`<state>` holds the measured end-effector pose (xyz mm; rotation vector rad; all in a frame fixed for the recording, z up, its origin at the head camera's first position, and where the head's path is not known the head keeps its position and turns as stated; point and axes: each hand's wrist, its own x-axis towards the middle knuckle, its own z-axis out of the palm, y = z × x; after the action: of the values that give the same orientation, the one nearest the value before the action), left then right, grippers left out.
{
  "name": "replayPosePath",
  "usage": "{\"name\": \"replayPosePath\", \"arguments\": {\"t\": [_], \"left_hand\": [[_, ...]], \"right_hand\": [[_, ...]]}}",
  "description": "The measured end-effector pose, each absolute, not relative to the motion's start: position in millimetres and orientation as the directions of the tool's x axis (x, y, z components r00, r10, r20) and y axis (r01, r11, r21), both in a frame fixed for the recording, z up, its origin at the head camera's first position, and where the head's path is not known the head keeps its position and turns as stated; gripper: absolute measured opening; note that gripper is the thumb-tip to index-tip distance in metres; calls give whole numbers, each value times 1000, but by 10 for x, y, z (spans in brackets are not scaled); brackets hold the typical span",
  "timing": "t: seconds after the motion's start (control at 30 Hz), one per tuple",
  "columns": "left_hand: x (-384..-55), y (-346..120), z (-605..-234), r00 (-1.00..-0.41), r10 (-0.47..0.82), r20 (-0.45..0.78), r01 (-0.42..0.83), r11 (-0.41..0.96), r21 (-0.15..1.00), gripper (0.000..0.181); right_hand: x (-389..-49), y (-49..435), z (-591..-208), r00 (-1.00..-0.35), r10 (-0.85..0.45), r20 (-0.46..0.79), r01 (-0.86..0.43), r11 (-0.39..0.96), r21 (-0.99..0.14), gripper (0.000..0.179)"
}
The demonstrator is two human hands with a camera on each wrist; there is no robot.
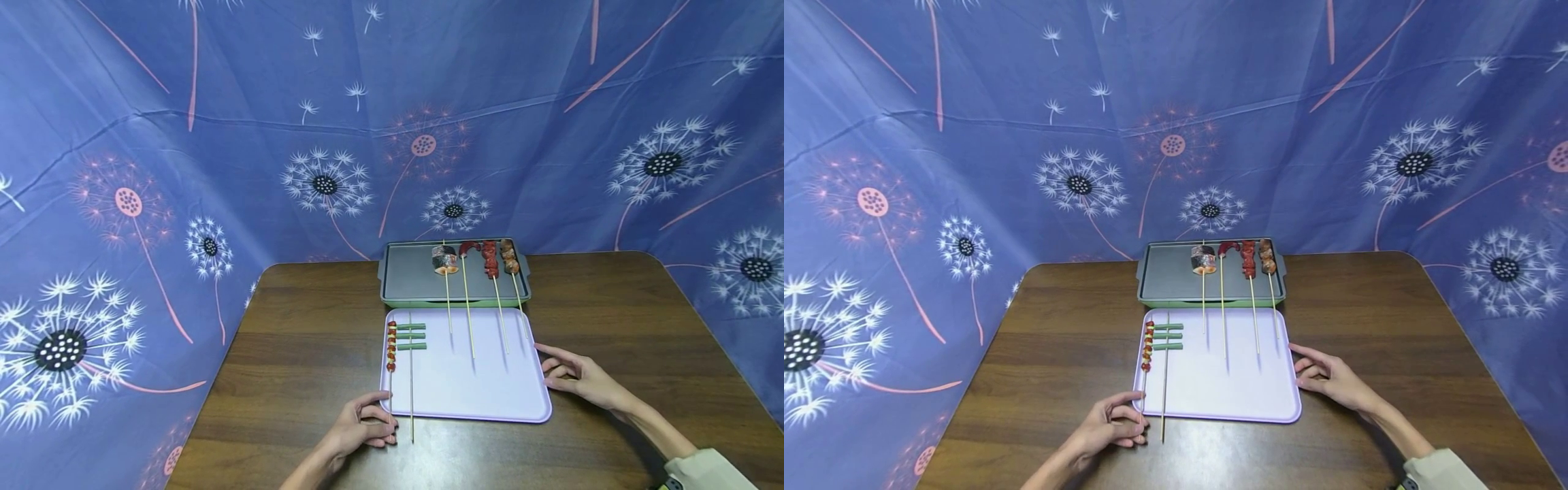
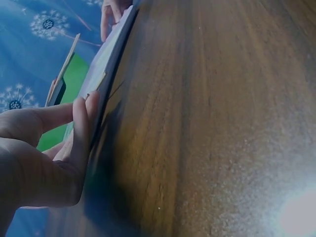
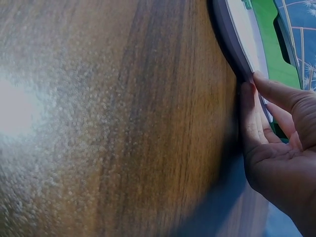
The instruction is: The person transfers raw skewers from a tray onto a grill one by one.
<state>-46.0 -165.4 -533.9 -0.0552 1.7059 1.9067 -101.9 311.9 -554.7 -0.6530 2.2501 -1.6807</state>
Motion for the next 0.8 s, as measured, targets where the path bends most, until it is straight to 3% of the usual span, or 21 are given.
{"name": "replayPosePath", "arguments": {"t": [0.8], "left_hand": [[-386, -1903, -5263, -767, 482, -423, -509, -56, 859, 76]], "right_hand": [[-1024, 3126, -5536, -872, -489, 36, -179, 249, -952, 62]]}}
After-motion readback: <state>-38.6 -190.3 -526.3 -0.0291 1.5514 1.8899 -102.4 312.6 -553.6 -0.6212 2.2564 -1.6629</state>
